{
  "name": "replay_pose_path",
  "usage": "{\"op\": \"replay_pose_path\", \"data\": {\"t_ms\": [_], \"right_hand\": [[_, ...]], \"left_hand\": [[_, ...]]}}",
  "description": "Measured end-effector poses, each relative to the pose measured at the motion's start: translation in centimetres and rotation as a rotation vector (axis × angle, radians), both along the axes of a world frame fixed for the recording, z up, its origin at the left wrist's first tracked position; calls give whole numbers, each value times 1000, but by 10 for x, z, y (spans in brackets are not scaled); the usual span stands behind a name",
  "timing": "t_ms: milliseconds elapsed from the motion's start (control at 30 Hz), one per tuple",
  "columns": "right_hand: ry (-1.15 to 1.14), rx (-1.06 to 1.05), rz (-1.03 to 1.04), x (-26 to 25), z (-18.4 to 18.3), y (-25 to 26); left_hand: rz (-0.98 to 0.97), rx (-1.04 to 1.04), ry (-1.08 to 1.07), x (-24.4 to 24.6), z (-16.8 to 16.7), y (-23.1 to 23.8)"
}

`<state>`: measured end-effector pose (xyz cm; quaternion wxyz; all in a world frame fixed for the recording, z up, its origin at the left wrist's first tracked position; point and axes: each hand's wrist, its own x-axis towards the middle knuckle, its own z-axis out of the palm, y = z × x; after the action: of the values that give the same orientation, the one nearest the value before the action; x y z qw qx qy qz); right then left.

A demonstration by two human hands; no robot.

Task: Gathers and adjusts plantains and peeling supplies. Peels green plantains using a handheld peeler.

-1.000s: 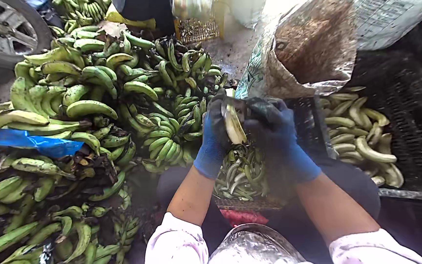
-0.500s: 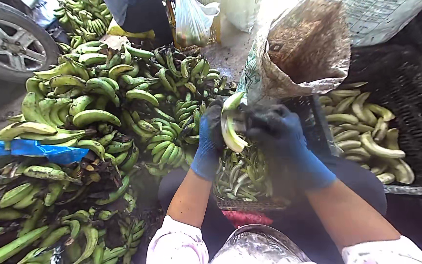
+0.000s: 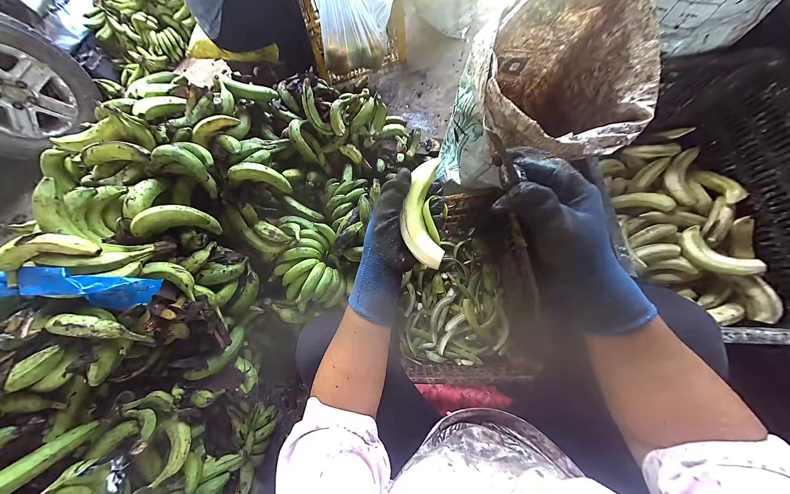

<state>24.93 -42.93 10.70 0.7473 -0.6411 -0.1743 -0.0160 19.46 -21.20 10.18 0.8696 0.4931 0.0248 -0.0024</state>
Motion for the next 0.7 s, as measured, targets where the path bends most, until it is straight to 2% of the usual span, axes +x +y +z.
{"op": "replay_pose_path", "data": {"t_ms": [67,133,200,333,433,500,600,633,700], "right_hand": [[-109,-93,57,1,3,-7],[-213,-349,121,-1,7,-16],[-285,-566,134,0,5,-20],[-302,-555,17,-4,4,-17],[-526,-699,-154,-6,-2,-11],[-593,-767,-73,-10,-5,-9],[-592,-772,87,-11,-11,-4],[-591,-766,64,-11,-13,-1],[-628,-756,-142,-9,-16,4]], "left_hand": [[106,297,0,-3,4,-5],[171,476,-50,-4,6,-7],[163,443,-54,-3,6,-5],[101,163,18,-5,9,0],[115,233,-32,-8,9,-2],[109,268,-99,-9,10,-3],[84,191,-112,-7,11,-8],[84,208,-108,-8,11,-11],[68,286,-106,-12,12,-17]]}}
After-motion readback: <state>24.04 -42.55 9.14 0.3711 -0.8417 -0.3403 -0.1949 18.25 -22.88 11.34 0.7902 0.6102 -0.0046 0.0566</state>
